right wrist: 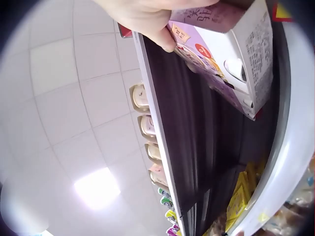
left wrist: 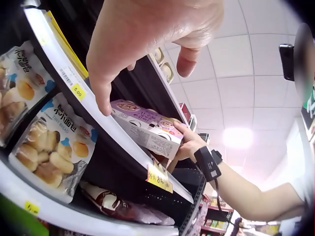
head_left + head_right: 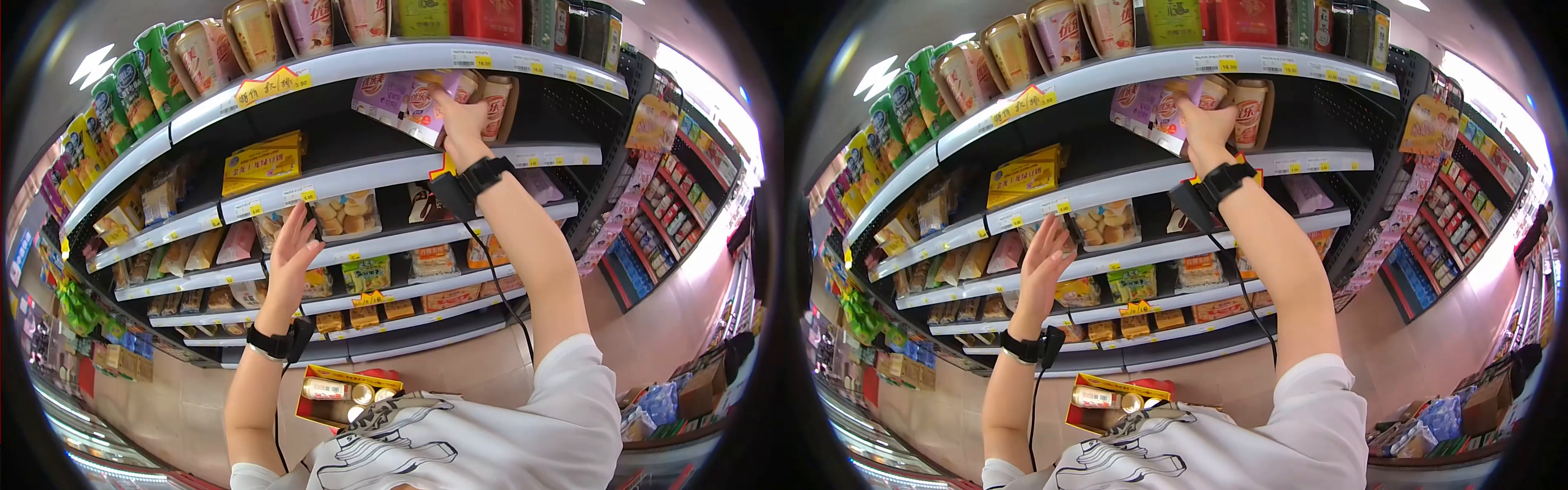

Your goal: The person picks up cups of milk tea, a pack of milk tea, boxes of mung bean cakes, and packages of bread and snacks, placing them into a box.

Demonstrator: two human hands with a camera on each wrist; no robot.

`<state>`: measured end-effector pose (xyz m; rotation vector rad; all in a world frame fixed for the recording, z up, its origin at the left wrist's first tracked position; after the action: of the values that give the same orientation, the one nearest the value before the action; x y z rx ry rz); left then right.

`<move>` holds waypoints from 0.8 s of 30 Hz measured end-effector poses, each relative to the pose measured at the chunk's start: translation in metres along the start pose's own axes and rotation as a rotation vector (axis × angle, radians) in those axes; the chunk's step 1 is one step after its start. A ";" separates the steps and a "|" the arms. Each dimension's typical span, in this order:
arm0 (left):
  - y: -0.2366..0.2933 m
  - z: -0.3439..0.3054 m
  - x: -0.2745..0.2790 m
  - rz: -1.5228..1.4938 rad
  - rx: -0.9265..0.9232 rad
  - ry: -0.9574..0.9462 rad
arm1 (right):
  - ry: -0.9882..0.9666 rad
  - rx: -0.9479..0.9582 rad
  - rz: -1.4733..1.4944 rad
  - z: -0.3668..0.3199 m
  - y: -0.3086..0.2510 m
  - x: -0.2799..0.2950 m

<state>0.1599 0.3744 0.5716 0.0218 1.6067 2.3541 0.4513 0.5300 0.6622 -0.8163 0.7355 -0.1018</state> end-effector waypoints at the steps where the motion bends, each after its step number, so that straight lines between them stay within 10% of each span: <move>1: -0.001 -0.004 0.002 0.000 0.005 -0.005 | 0.000 0.022 -0.040 -0.001 -0.002 -0.003; 9: -0.006 -0.029 0.022 0.060 0.029 0.050 | 0.072 0.332 -0.594 -0.001 0.013 -0.018; 24: -0.036 -0.056 0.047 -0.008 0.120 0.124 | -0.010 0.319 -0.787 -0.009 0.015 -0.008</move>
<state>0.1132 0.3470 0.5110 -0.1079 1.8002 2.2907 0.4365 0.5376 0.6525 -0.7560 0.3384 -0.8976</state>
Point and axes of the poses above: each hand's wrist, its own z-axis towards the middle knuckle, its own x-axis out of the back of the hand, y = z × x, the point moved 3 cm from there along z, towards the middle knuckle, and after that the axes turned 2 degrees about -z, right-handed, at the moved point
